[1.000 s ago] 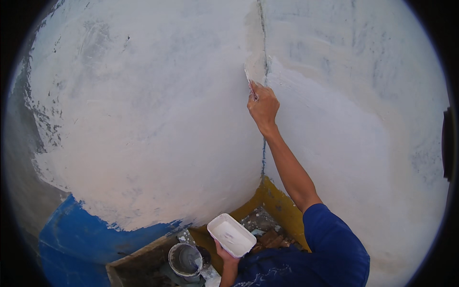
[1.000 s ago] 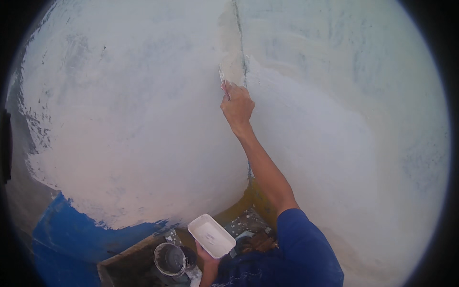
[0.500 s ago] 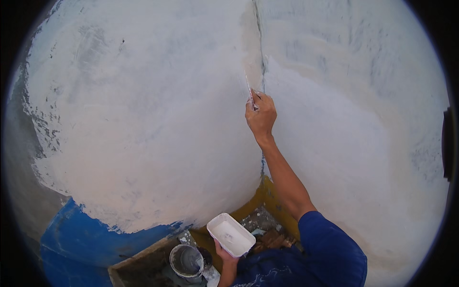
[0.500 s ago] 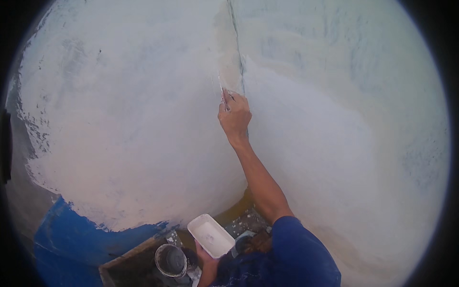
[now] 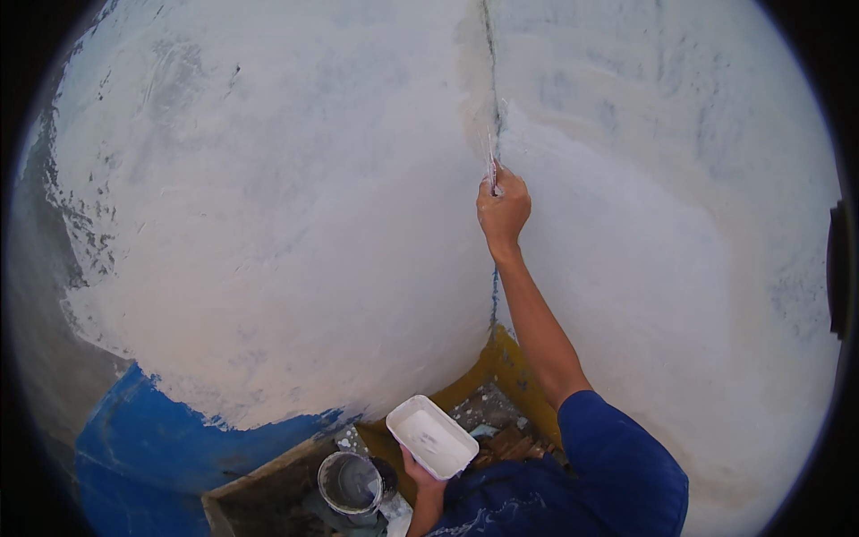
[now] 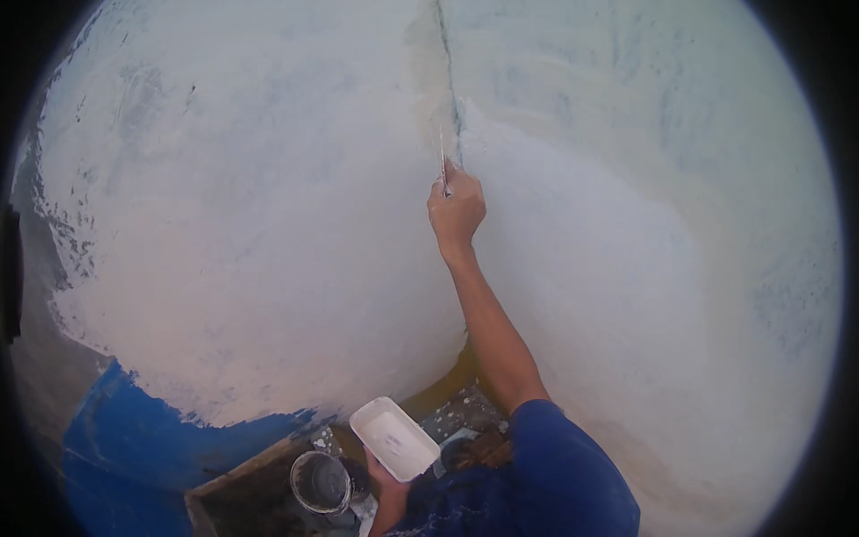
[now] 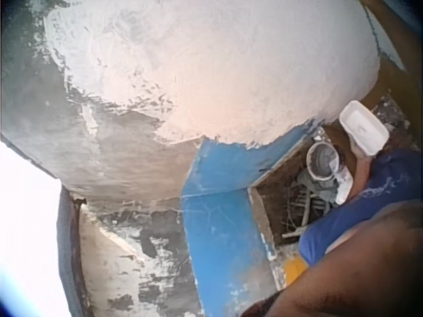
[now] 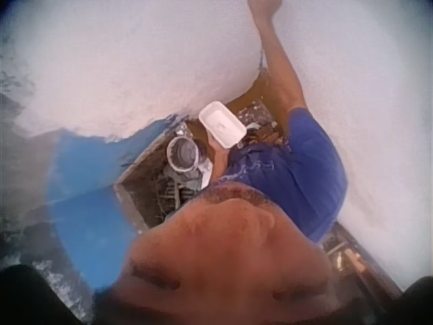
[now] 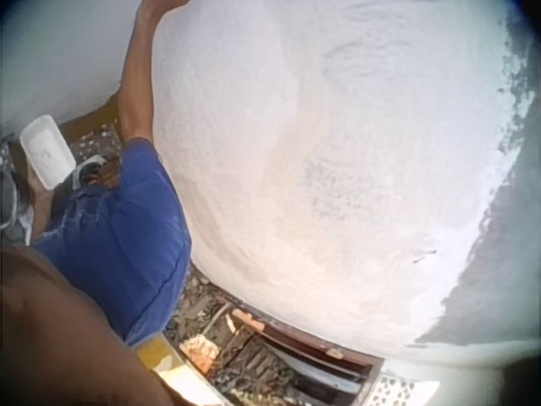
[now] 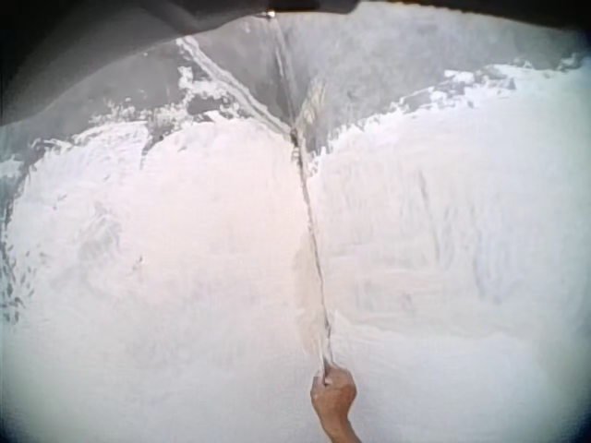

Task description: The person applies white putty to the upper corner and seams of a wall using a putty knife, taking the material from a small white container held in the other hand.

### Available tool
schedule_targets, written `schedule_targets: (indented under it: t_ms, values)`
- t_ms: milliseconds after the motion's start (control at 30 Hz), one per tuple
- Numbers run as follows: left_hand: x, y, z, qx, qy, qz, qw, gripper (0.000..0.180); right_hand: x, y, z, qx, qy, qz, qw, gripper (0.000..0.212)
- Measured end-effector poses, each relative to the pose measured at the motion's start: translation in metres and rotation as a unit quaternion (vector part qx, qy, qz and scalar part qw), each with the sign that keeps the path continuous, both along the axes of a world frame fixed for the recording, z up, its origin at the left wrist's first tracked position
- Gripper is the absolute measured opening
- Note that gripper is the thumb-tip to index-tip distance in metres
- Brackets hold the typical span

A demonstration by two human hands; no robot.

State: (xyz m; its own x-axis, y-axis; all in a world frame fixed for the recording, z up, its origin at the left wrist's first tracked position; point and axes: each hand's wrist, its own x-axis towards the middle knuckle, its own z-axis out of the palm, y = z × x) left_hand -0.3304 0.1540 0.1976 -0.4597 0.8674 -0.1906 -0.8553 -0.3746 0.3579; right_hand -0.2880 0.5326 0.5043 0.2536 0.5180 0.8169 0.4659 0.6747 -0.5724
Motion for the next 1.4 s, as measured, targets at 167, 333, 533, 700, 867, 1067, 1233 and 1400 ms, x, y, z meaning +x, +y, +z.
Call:
schedule_targets:
  t_ms: [167,333,533,700,867,1067,1233,1400]
  values:
    - [-0.008,-0.001,0.010,-0.006,0.019,0.008,1.000,0.067,-0.040,0.005,0.000,0.024,-0.075,-0.079,0.994,0.041]
    - [-0.010,-0.006,0.008,0.001,-0.009,0.020,1.000,0.065,-0.013,-0.015,-0.016,0.078,-0.009,-0.014,0.997,0.033]
    - [-0.009,-0.003,0.013,0.007,0.015,0.002,1.000,0.068,-0.010,0.018,0.029,-0.108,0.038,-0.033,0.993,0.022]
    - [-0.014,-0.011,-0.003,-0.004,-0.006,0.018,1.000,0.069,0.000,0.004,0.070,-0.125,0.066,0.091,0.986,0.018]
    - [-0.016,-0.007,0.000,0.005,0.001,0.013,1.000,0.070,0.020,0.018,0.071,-0.038,0.087,0.035,0.995,0.021]
    - [-0.018,-0.005,0.004,0.010,-0.006,0.005,1.000,0.067,-0.030,-0.009,0.008,0.054,-0.150,-0.010,0.987,0.044]
    - [-0.015,0.000,0.000,-0.006,-0.016,-0.005,1.000,0.066,0.010,0.001,0.030,0.079,-0.031,0.001,0.996,0.032]
    - [-0.013,0.001,-0.004,-0.006,-0.028,-0.017,0.999,0.067,-0.001,0.014,0.031,0.044,-0.080,-0.056,0.994,0.033]
